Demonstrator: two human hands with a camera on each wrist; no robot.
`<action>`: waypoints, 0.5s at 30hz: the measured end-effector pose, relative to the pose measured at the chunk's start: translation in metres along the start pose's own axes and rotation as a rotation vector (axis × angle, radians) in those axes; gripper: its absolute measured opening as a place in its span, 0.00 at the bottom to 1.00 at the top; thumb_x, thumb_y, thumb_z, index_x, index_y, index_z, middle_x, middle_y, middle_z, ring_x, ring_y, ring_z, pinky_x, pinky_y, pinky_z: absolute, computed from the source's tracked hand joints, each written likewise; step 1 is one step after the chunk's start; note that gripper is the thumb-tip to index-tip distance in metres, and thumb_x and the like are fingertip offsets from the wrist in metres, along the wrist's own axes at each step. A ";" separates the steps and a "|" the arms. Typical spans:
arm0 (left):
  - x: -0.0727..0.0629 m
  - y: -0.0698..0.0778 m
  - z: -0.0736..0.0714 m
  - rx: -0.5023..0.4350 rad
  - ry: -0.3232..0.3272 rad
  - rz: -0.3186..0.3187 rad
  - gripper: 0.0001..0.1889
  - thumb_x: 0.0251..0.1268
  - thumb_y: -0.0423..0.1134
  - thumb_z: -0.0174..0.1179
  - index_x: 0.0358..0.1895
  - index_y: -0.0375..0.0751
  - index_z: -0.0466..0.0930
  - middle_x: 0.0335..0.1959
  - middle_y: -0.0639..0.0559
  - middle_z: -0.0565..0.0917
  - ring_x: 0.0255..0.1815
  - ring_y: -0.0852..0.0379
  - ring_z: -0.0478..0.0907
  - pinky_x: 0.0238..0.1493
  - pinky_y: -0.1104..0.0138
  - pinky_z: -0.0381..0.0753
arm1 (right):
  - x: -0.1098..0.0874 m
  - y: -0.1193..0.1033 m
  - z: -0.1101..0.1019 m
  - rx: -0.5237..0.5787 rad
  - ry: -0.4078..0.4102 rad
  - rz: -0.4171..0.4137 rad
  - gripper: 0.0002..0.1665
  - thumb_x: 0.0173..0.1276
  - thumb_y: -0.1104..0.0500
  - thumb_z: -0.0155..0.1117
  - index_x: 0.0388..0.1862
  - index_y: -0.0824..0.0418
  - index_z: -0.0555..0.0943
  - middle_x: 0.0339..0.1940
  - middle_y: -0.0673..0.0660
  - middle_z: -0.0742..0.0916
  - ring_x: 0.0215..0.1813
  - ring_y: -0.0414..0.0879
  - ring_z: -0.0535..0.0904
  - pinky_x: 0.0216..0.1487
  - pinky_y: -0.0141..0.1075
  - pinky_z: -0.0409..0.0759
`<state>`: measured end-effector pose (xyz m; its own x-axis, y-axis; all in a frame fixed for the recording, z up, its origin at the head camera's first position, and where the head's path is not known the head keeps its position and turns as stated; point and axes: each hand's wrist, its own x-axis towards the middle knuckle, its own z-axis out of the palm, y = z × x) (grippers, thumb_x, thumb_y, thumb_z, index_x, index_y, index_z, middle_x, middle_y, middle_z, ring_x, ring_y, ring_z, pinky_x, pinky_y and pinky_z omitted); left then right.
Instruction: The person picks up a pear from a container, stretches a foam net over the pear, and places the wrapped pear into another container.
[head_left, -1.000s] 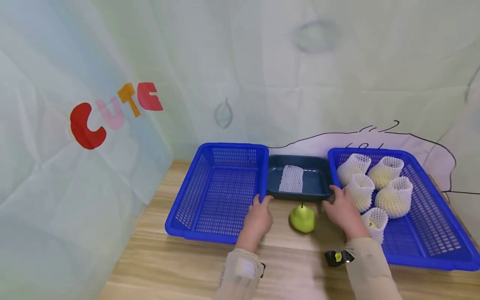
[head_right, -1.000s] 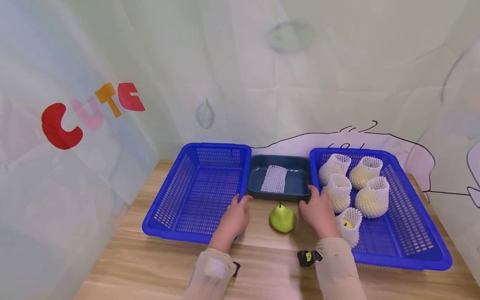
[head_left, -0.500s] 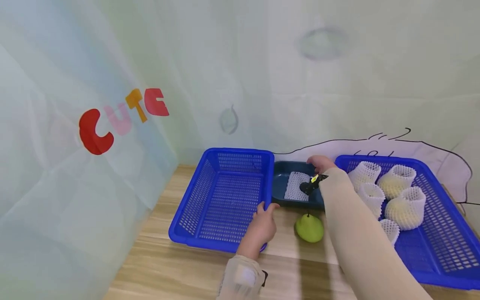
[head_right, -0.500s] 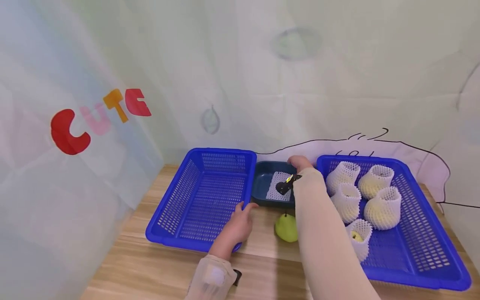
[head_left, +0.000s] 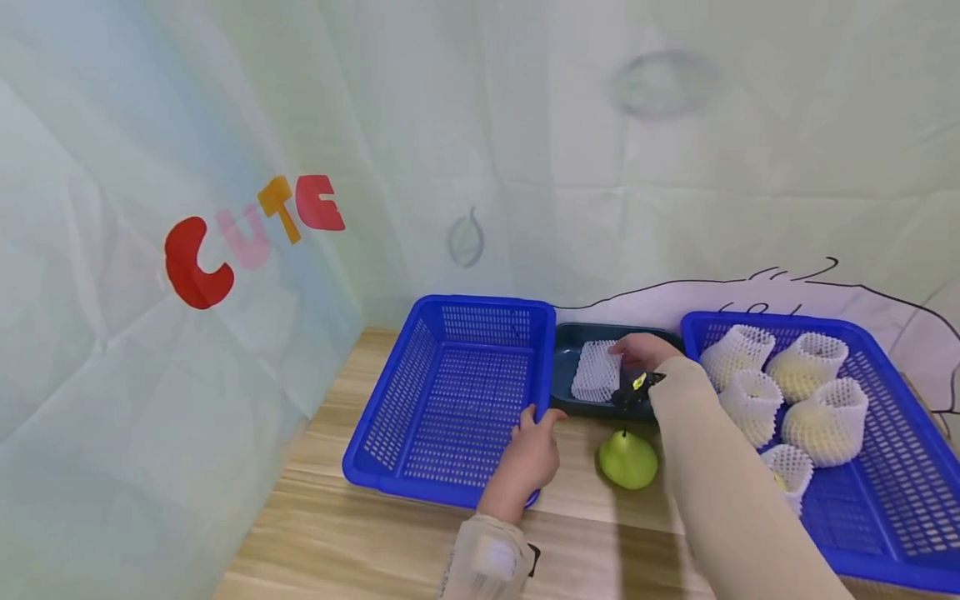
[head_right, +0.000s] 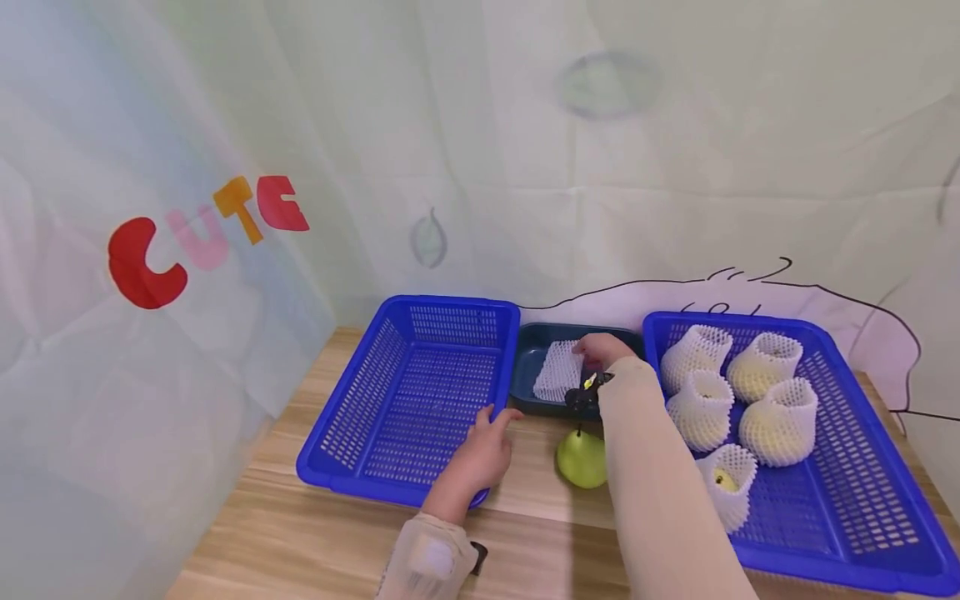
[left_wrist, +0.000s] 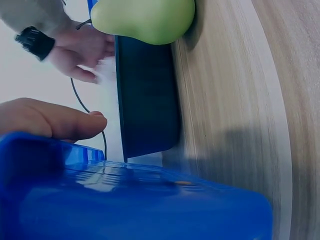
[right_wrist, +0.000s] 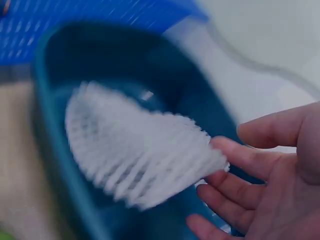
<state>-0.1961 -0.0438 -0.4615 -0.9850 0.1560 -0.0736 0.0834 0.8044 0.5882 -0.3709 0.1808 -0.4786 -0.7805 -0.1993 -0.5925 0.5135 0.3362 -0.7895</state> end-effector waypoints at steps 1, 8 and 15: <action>0.000 0.000 0.001 -0.005 0.000 0.003 0.21 0.63 0.27 0.46 0.57 0.49 0.71 0.62 0.31 0.61 0.55 0.31 0.66 0.43 0.44 0.74 | -0.008 -0.004 -0.001 0.042 0.006 -0.029 0.29 0.66 0.55 0.56 0.61 0.71 0.65 0.57 0.66 0.73 0.59 0.58 0.68 0.59 0.49 0.67; 0.002 -0.003 -0.004 -0.018 -0.043 -0.016 0.32 0.67 0.37 0.52 0.71 0.57 0.51 0.63 0.29 0.60 0.57 0.28 0.64 0.46 0.41 0.72 | -0.094 -0.024 0.011 0.123 -0.012 -0.293 0.38 0.70 0.52 0.53 0.72 0.67 0.52 0.68 0.65 0.62 0.62 0.56 0.62 0.63 0.52 0.62; 0.001 0.011 -0.006 -0.002 0.093 0.023 0.38 0.65 0.53 0.52 0.73 0.53 0.44 0.67 0.33 0.57 0.64 0.34 0.57 0.53 0.39 0.65 | -0.147 0.012 0.030 -0.048 0.097 -0.427 0.52 0.60 0.58 0.66 0.74 0.63 0.45 0.63 0.69 0.64 0.54 0.54 0.68 0.54 0.44 0.69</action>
<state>-0.1966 -0.0383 -0.4507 -0.9926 0.1206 0.0147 0.1060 0.8001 0.5904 -0.2397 0.1860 -0.4059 -0.9503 -0.2430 -0.1946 0.1217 0.2853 -0.9507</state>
